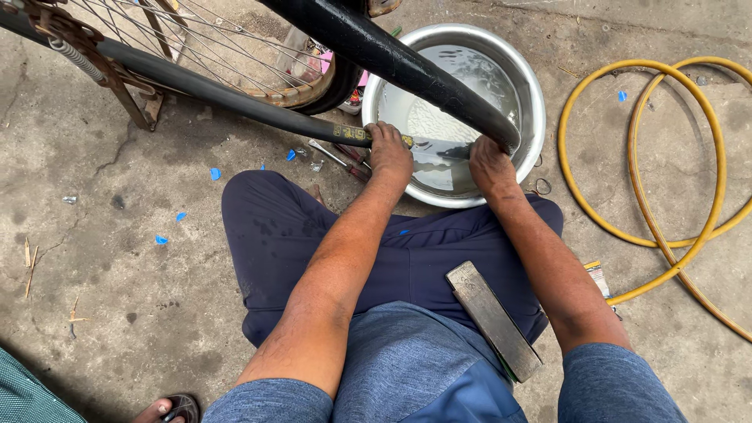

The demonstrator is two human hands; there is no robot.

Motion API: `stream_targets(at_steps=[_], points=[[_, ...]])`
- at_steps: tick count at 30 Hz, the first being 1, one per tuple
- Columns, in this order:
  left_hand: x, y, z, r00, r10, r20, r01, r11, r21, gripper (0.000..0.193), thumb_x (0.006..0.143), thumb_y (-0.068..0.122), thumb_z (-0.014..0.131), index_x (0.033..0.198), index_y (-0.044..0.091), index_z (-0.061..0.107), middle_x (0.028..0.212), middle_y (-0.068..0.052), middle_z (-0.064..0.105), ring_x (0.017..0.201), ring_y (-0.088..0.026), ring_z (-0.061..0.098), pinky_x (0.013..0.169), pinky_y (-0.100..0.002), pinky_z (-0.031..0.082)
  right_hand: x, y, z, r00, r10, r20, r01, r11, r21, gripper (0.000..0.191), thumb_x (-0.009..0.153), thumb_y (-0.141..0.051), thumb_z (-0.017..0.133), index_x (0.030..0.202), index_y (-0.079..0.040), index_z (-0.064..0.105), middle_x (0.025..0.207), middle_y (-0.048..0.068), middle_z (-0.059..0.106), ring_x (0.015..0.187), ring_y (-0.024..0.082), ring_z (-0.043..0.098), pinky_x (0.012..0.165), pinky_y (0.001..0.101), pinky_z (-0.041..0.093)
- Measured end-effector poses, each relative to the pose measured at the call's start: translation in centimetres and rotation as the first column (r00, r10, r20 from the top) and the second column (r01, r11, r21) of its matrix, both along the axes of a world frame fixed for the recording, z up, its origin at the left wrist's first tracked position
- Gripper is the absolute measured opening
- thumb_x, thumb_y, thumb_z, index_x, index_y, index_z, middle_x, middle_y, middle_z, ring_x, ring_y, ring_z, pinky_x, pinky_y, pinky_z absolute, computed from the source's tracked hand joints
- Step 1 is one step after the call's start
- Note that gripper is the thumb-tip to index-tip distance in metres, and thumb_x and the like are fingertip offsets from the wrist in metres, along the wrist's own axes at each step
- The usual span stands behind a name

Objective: The person sits on the ground with a bicycle inner tube on their lap, opens a patch kit packet and presses a patch onto the tube. They then attach an air hose to the valve to inflate the tube and submerge sections of it in a water basin, moving the tube around to check for leaks.

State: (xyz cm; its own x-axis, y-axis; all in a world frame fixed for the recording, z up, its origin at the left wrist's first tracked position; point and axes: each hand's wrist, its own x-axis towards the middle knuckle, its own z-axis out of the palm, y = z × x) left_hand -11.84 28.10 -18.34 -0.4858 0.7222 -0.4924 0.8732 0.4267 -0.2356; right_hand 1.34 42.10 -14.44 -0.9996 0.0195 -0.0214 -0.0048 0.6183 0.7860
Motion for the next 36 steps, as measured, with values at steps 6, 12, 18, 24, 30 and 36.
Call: stream_targets(at_steps=[6,12,18,24,30,36], points=[[0.1,-0.1,0.0,1.0,0.002,-0.004,-0.002,1.0,0.01,0.051,0.101,0.029,0.056,0.147,0.007,0.055,0.156,-0.029,0.039,0.146,-0.047,0.031,0.11,-0.07,0.019,0.2,0.2,-0.2,1.0,-0.002,0.013,0.001,0.999,0.044,0.025,0.092,-0.017,0.055,0.106,-0.008,0.075,0.103,0.008,0.068,0.109,0.025,0.06,0.117,0.0504,0.018],[0.0,-0.3,0.5,1.0,-0.015,-0.002,0.015,1.0,-0.005,0.053,0.099,0.03,0.059,0.147,0.006,0.054,0.155,-0.031,0.038,0.146,-0.047,0.032,0.11,-0.07,0.019,0.3,0.5,-0.7,0.998,-0.035,0.045,0.034,0.999,0.02,0.022,0.092,-0.015,0.057,0.104,-0.009,0.074,0.1,0.005,0.066,0.111,0.024,0.059,0.119,0.0503,0.014],[0.1,-0.2,-0.9,1.0,0.015,-0.012,-0.015,0.998,0.056,0.049,0.101,0.03,0.053,0.145,0.008,0.057,0.154,-0.029,0.04,0.145,-0.046,0.031,0.111,-0.069,0.019,1.0,0.8,-0.6,0.998,-0.011,-0.057,0.007,0.997,-0.08,0.025,0.091,-0.014,0.056,0.106,-0.005,0.073,0.105,0.01,0.068,0.114,0.026,0.06,0.119,0.0475,0.02],[0.0,-2.0,-0.6,0.999,0.047,-0.014,-0.04,0.946,0.323,0.042,0.103,0.033,0.041,0.134,0.021,0.067,0.153,-0.025,0.045,0.143,-0.047,0.033,0.112,-0.069,0.018,2.7,0.3,3.0,0.98,-0.016,-0.199,-0.016,0.987,-0.157,0.035,0.083,-0.014,0.054,0.109,0.003,0.071,0.113,0.019,0.07,0.115,0.029,0.061,0.114,0.0406,0.034],[0.6,-5.1,1.1,0.998,-0.038,0.045,0.014,0.895,0.447,0.047,0.097,0.028,0.048,0.144,0.029,0.058,0.158,-0.024,0.035,0.146,-0.046,0.028,0.115,-0.068,0.018,5.7,-0.7,4.7,0.982,-0.018,-0.189,-0.013,0.987,-0.161,0.029,0.082,-0.013,0.056,0.102,0.003,0.07,0.101,0.018,0.067,0.109,0.033,0.061,0.107,0.0445,0.038],[0.4,-9.2,3.2,0.982,-0.131,0.134,0.027,0.806,0.592,0.052,0.089,0.018,0.057,0.141,0.02,0.059,0.16,-0.024,0.033,0.147,-0.046,0.028,0.117,-0.063,0.022,8.4,-2.6,5.9,0.975,-0.11,-0.193,-0.048,0.743,-0.667,0.02,0.081,-0.01,0.062,0.099,-0.005,0.07,0.104,0.012,0.064,0.11,0.033,0.057,0.104,0.0452,0.043]])
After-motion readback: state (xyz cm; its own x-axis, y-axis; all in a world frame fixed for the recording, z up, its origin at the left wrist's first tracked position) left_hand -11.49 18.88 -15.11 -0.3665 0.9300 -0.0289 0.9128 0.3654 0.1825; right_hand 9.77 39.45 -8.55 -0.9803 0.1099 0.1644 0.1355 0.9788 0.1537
